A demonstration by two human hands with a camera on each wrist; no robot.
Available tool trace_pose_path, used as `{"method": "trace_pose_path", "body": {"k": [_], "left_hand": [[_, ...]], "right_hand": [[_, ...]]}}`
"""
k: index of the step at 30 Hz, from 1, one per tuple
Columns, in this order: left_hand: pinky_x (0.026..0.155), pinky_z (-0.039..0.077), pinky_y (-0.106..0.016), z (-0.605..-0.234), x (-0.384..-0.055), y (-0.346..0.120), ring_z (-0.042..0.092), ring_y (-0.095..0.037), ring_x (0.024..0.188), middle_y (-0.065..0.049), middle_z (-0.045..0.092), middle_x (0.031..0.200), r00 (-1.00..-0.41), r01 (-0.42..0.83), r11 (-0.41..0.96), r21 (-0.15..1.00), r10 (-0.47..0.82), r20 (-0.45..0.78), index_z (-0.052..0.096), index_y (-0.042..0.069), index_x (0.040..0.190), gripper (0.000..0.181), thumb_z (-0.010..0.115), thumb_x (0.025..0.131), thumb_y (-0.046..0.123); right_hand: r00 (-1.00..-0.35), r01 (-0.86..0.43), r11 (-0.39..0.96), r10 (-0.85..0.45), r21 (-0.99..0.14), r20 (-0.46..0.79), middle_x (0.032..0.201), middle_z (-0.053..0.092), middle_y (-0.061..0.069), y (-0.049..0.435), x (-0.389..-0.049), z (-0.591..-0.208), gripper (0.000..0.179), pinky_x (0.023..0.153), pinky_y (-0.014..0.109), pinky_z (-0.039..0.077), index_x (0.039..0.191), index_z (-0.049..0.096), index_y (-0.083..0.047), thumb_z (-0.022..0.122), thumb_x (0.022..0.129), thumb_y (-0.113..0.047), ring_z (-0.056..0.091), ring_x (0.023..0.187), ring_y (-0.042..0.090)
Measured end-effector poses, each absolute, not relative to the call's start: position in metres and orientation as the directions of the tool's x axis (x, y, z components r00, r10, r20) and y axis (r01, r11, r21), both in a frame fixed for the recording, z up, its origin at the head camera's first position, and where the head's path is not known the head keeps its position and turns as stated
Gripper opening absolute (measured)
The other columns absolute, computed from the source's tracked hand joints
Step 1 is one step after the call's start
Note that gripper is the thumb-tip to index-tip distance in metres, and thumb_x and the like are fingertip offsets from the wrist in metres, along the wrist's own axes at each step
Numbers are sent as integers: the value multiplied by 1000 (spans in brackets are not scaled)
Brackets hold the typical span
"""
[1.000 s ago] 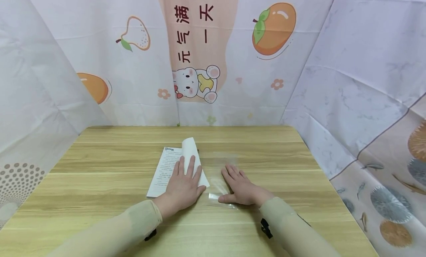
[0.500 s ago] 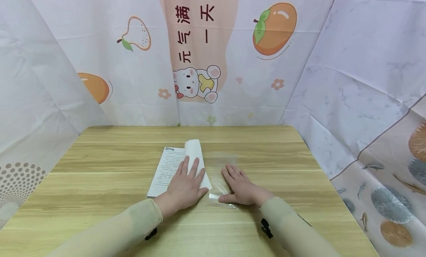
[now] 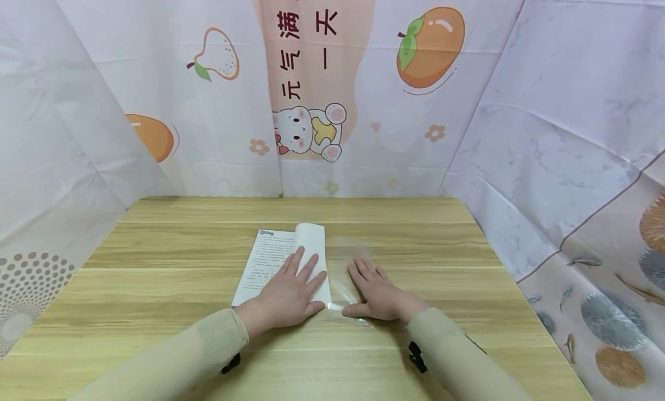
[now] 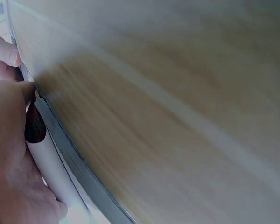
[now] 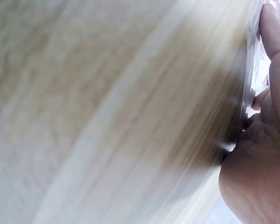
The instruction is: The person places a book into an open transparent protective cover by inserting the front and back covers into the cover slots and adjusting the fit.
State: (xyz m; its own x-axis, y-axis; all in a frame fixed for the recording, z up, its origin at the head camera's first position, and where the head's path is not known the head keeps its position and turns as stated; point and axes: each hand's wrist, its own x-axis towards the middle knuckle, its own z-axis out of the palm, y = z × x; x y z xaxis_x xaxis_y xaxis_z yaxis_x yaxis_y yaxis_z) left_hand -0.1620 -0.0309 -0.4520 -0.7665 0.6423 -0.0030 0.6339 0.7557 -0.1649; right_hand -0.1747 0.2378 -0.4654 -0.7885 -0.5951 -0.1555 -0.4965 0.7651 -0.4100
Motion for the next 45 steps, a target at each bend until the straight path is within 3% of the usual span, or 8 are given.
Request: {"method": "trace_pose_path", "body": {"k": [9, 23, 29, 45], "left_hand": [[124, 20, -54, -447, -161, -35, 13, -46, 155, -14, 27, 167, -729, 681, 717, -147, 682, -49, 44, 21, 156, 68, 38, 103, 63], [126, 13, -53, -446, -164, -38, 14, -30, 158, -12, 24, 169, -673, 740, 663, -115, 735, -89, 39, 22, 159, 67, 39, 104, 61], [126, 12, -53, -445, -165, -39, 16, -28, 157, -12, 25, 168, -642, 767, 633, -110, 761, -97, 39, 21, 159, 68, 40, 104, 61], [126, 14, -52, -439, -166, -40, 20, -24, 157, -9, 27, 168, -625, 780, 611, -136, 768, -136, 37, 23, 160, 72, 42, 102, 65]], "right_hand": [[-776, -503, 752, -610, -425, -162, 167, 6, 32, 234, -168, -452, 102, 120, 68, 9, 160, 17, 7, 64, 96, -56, 3, 154, 50], [-780, -496, 769, -599, -403, -184, 167, 7, 30, 233, -167, -448, 99, 122, 65, 11, 160, 17, 6, 63, 97, -55, 5, 155, 48], [-782, -489, 774, -594, -402, -191, 168, 7, 29, 233, -167, -449, 100, 122, 65, 11, 161, 16, 5, 63, 97, -56, 5, 155, 47], [-780, -502, 753, -607, -426, -154, 167, 7, 31, 234, -169, -453, 101, 120, 68, 9, 160, 17, 6, 63, 96, -56, 5, 154, 50]]}}
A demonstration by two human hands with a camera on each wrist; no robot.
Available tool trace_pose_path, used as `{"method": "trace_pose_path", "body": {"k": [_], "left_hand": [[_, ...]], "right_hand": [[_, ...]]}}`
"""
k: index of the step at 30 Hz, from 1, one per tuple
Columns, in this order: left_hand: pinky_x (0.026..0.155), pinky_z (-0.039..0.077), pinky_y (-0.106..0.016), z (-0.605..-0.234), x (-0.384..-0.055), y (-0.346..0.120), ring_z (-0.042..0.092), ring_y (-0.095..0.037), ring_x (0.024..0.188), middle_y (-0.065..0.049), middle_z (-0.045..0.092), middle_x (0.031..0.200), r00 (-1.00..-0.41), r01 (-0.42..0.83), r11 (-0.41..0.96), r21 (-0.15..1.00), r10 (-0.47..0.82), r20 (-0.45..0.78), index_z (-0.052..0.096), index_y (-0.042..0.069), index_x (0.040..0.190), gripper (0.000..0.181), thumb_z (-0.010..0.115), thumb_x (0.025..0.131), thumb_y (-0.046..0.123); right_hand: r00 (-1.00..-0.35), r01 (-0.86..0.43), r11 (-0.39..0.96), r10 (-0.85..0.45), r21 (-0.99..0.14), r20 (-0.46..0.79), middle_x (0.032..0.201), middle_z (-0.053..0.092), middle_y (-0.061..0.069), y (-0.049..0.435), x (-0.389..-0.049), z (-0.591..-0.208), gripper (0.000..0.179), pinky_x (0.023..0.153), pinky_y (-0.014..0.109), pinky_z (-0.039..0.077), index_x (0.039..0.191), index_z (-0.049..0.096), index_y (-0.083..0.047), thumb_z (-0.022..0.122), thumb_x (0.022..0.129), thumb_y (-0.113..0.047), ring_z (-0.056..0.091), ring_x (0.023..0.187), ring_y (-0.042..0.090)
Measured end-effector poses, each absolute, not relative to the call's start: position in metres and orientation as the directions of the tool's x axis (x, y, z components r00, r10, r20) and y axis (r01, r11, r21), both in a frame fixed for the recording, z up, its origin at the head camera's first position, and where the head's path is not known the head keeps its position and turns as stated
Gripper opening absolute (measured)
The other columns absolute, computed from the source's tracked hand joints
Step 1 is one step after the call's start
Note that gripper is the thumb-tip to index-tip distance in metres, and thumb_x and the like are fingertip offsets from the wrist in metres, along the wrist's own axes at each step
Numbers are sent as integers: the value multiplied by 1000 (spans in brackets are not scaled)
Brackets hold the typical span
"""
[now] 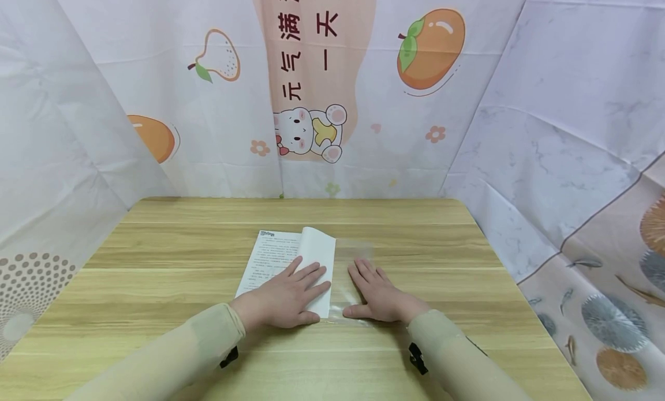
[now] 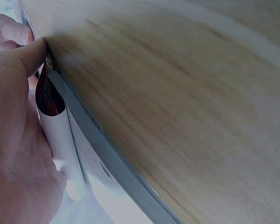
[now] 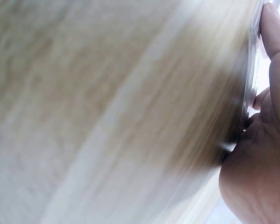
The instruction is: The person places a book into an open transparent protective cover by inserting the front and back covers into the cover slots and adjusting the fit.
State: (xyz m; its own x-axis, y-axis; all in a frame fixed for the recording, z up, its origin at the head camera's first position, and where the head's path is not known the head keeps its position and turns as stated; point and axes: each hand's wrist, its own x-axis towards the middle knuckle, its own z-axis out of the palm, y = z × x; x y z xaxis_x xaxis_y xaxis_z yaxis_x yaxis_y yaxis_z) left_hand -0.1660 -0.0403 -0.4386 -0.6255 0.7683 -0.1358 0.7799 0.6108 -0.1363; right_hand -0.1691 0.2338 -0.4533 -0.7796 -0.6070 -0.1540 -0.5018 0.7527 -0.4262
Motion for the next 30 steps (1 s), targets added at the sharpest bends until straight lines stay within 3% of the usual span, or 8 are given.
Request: {"method": "trace_pose_path", "body": {"k": [22, 27, 30], "left_hand": [[126, 14, -51, -433, -175, -44, 22, -17, 156, 0, 27, 169, -578, 816, 565, -124, 788, -213, 34, 25, 161, 73, 44, 101, 65], [127, 13, -47, -430, -178, -45, 22, -14, 156, 4, 27, 169, -594, 800, 596, -74, 768, -240, 33, 21, 162, 77, 43, 100, 67], [127, 15, -45, -427, -184, -43, 26, -12, 154, 6, 31, 167, -594, 798, 599, -57, 768, -239, 37, 19, 160, 69, 41, 104, 60]], "right_hand": [[-784, -489, 776, -591, -399, -187, 168, 6, 29, 233, -168, -450, 101, 122, 65, 11, 161, 16, 5, 62, 97, -58, 4, 155, 47], [-783, -492, 768, -596, -411, -176, 167, 6, 30, 233, -167, -449, 101, 121, 66, 10, 161, 15, 5, 63, 96, -56, 4, 154, 49], [-782, -504, 762, -603, -407, -159, 167, 6, 31, 233, -167, -450, 100, 120, 68, 11, 160, 16, 7, 64, 97, -54, 5, 153, 51]]}}
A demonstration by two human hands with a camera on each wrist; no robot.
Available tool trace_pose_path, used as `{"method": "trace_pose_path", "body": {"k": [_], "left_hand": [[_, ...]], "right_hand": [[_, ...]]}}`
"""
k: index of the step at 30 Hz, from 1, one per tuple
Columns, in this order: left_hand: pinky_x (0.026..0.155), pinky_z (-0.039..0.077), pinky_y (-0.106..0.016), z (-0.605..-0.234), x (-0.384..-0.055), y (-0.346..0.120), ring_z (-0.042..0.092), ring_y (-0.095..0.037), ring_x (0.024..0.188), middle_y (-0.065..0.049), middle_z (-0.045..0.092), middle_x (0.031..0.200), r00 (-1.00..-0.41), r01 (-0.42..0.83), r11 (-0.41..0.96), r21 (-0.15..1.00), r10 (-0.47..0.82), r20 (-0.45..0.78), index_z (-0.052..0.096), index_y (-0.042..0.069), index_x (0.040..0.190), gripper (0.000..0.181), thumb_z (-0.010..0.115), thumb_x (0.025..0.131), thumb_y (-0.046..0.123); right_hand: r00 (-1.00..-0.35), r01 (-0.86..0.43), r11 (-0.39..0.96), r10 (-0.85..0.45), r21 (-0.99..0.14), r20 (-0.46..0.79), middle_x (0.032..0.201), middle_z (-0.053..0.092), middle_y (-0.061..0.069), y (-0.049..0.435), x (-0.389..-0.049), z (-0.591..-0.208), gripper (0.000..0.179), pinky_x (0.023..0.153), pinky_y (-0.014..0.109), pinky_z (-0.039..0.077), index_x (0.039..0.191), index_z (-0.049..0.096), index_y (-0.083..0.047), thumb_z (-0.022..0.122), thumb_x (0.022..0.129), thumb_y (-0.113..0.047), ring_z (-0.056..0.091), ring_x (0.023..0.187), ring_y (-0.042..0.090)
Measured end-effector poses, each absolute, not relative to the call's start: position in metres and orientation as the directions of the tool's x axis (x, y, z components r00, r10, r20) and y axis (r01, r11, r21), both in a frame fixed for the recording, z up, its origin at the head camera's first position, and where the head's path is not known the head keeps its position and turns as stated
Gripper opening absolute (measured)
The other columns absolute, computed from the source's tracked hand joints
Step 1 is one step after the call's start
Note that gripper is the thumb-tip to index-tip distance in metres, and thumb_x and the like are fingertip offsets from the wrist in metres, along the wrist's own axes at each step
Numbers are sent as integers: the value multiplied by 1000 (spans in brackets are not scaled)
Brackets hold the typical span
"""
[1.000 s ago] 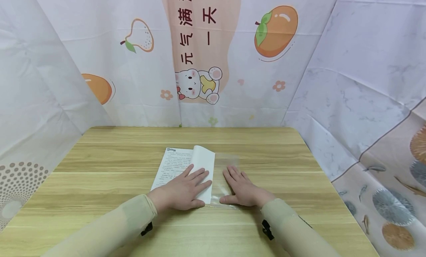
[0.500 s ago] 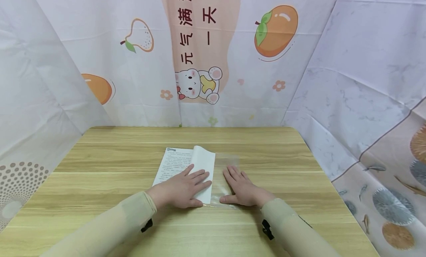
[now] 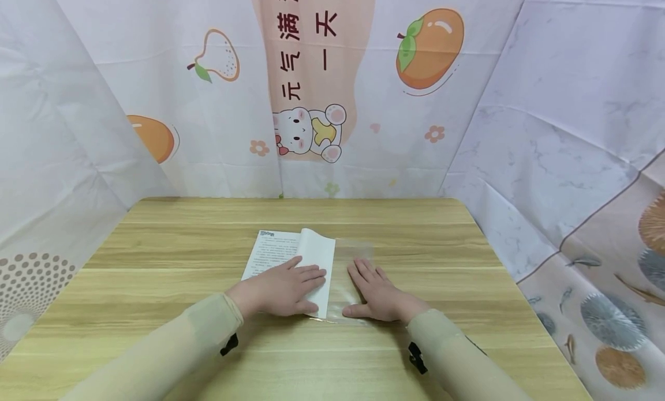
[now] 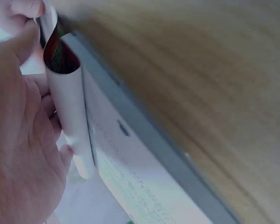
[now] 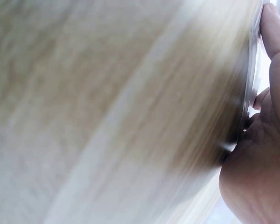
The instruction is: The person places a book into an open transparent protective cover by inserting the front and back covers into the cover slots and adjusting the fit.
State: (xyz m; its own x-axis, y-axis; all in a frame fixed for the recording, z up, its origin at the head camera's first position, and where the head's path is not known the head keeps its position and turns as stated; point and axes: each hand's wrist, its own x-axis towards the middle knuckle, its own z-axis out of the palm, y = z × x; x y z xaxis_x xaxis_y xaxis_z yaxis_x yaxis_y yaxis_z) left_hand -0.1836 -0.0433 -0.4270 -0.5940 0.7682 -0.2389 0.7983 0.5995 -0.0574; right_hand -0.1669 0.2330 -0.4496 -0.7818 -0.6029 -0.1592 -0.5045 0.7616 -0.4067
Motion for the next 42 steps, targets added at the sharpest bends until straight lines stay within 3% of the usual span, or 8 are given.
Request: {"method": "trace_pose_path", "body": {"k": [3, 6, 11, 19, 26, 32, 36, 42], "left_hand": [[126, 19, -45, -424, -190, -43, 30, -14, 153, 8, 38, 163, -582, 810, 583, -64, 785, -214, 45, 20, 156, 55, 44, 108, 46], [125, 18, -51, -424, -195, -46, 26, -19, 155, 12, 42, 160, -580, 810, 585, -35, 792, -191, 51, 24, 152, 49, 48, 107, 41], [125, 12, -58, -429, -204, -51, 12, -24, 159, 15, 37, 162, -586, 790, 608, 72, 785, -199, 52, 30, 150, 47, 49, 105, 45], [126, 11, -53, -429, -211, -51, 12, -18, 158, 3, 23, 170, -601, 761, 640, 105, 757, -256, 46, 35, 154, 51, 43, 106, 52], [128, 5, -48, -433, -218, -50, 21, -19, 156, 5, 34, 165, -597, 778, 621, 95, 778, -194, 47, 25, 155, 55, 43, 106, 52], [128, 6, -44, -434, -225, -52, 9, -26, 159, 0, 29, 168, -611, 746, 638, 193, 770, -185, 53, 32, 151, 53, 47, 104, 55], [128, 7, -44, -435, -229, -53, 10, -28, 159, -6, 27, 168, -617, 738, 643, 206, 766, -180, 54, 35, 148, 52, 47, 103, 58], [127, 2, -51, -439, -232, -49, 10, -26, 159, -1, 31, 167, -623, 733, 648, 207, 761, -180, 53, 37, 150, 54, 42, 103, 61]], "right_hand": [[-781, -510, 761, -605, -401, -154, 167, 7, 31, 233, -167, -449, 100, 120, 68, 11, 160, 17, 7, 63, 97, -55, 6, 153, 51], [-783, -507, 765, -602, -396, -160, 166, 8, 31, 232, -167, -447, 100, 120, 67, 12, 160, 17, 7, 63, 97, -55, 7, 153, 50], [-787, -501, 761, -598, -412, -149, 168, 7, 29, 234, -171, -454, 103, 121, 66, 11, 161, 17, 5, 63, 95, -59, 5, 155, 47], [-782, -499, 757, -603, -422, -157, 167, 5, 30, 236, -172, -454, 103, 120, 67, 8, 161, 14, 5, 63, 95, -59, 3, 154, 49], [-777, -518, 733, -618, -440, -116, 168, 5, 28, 239, -174, -464, 106, 120, 67, 7, 162, 14, 3, 58, 94, -66, 2, 154, 48], [-787, -515, 749, -606, -417, -115, 169, 5, 24, 240, -178, -472, 108, 122, 65, 8, 163, 15, 0, 59, 92, -68, 2, 156, 43], [-785, -519, 756, -606, -399, -127, 168, 8, 29, 236, -175, -463, 105, 120, 67, 13, 161, 17, 4, 63, 93, -62, 6, 155, 47], [-796, -509, 784, -586, -355, -153, 164, 17, 32, 231, -171, -445, 103, 119, 66, 20, 158, 24, 6, 67, 92, -60, 16, 152, 50]]}}
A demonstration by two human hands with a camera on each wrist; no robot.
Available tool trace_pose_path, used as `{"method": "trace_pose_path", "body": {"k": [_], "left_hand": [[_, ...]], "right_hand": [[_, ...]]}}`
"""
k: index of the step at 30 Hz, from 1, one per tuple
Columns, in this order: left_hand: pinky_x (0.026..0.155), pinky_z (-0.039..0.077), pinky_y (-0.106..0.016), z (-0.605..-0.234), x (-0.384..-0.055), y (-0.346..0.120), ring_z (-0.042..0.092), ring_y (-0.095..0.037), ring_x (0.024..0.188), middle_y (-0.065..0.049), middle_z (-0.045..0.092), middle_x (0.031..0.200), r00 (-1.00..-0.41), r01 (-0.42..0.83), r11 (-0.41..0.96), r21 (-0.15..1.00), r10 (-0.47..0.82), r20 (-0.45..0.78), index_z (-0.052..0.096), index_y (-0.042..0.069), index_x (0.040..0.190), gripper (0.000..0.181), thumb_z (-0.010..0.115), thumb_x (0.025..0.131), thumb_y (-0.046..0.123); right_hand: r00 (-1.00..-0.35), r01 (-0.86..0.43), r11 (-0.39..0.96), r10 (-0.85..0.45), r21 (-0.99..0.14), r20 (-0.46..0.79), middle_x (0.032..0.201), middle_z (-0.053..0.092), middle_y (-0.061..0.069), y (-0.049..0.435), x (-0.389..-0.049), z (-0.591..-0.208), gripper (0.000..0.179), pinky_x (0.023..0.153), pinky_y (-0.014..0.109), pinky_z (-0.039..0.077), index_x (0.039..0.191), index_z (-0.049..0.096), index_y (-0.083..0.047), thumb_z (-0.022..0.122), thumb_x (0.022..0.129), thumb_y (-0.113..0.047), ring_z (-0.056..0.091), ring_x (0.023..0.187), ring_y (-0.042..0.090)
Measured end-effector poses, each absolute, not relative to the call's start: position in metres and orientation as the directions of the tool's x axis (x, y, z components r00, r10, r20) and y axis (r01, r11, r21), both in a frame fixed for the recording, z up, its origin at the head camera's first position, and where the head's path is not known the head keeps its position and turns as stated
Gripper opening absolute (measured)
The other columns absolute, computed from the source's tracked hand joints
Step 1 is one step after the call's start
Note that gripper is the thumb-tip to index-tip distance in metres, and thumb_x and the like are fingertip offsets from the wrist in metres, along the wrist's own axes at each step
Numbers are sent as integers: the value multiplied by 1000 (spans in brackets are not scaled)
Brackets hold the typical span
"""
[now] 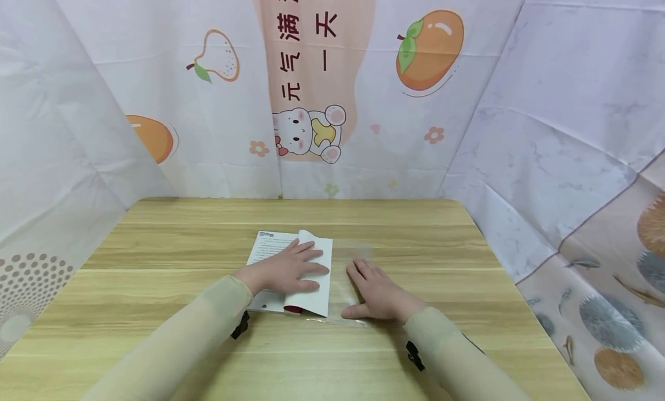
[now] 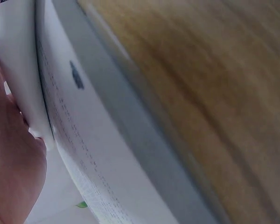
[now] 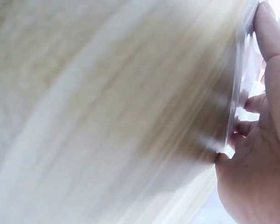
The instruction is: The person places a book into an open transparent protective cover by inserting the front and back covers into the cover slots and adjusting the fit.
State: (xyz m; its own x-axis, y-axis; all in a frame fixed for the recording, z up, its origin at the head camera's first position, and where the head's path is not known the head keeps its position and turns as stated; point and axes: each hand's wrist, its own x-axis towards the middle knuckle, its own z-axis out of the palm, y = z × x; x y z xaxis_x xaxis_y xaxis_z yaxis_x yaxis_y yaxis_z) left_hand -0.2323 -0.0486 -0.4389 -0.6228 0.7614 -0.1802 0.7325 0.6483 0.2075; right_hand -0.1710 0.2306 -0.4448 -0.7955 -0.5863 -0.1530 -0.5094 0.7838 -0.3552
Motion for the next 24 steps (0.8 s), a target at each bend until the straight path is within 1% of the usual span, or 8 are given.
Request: {"method": "trace_pose_path", "body": {"k": [4, 8, 17, 20, 24], "left_hand": [[126, 2, -53, -439, -233, -49, 11, -25, 158, -1, 33, 166, -621, 728, 645, 233, 764, -173, 54, 36, 149, 52, 43, 103, 59], [127, 2, -53, -437, -233, -50, 13, -25, 158, -1, 34, 166, -607, 737, 632, 241, 775, -176, 55, 35, 148, 51, 45, 103, 57], [126, 2, -53, -438, -233, -52, 13, -25, 158, -1, 34, 166, -598, 747, 624, 230, 781, -177, 55, 34, 149, 51, 47, 103, 56], [126, 1, -53, -439, -234, -52, 13, -24, 158, 0, 33, 166, -598, 746, 625, 229, 781, -181, 54, 35, 149, 51, 47, 103, 56], [127, 1, -53, -440, -235, -52, 13, -23, 158, 2, 33, 166, -597, 748, 625, 225, 781, -184, 53, 36, 149, 51, 47, 103, 56]], "right_hand": [[-808, -501, 805, -567, -319, -162, 164, 20, 30, 228, -173, -442, 105, 119, 65, 24, 158, 27, 4, 68, 89, -63, 21, 151, 49], [-810, -496, 807, -563, -320, -164, 164, 21, 30, 228, -174, -443, 104, 118, 65, 25, 159, 27, 1, 69, 89, -63, 23, 150, 50], [-807, -488, 802, -565, -345, -172, 164, 18, 30, 228, -174, -444, 102, 117, 67, 23, 160, 27, -2, 69, 89, -62, 21, 150, 51], [-803, -496, 797, -572, -343, -168, 164, 18, 31, 227, -174, -445, 102, 117, 68, 24, 160, 28, 0, 69, 89, -61, 21, 149, 52], [-802, -484, 806, -564, -340, -195, 164, 17, 31, 225, -174, -441, 103, 117, 67, 24, 160, 27, 0, 69, 89, -62, 20, 150, 52]]}}
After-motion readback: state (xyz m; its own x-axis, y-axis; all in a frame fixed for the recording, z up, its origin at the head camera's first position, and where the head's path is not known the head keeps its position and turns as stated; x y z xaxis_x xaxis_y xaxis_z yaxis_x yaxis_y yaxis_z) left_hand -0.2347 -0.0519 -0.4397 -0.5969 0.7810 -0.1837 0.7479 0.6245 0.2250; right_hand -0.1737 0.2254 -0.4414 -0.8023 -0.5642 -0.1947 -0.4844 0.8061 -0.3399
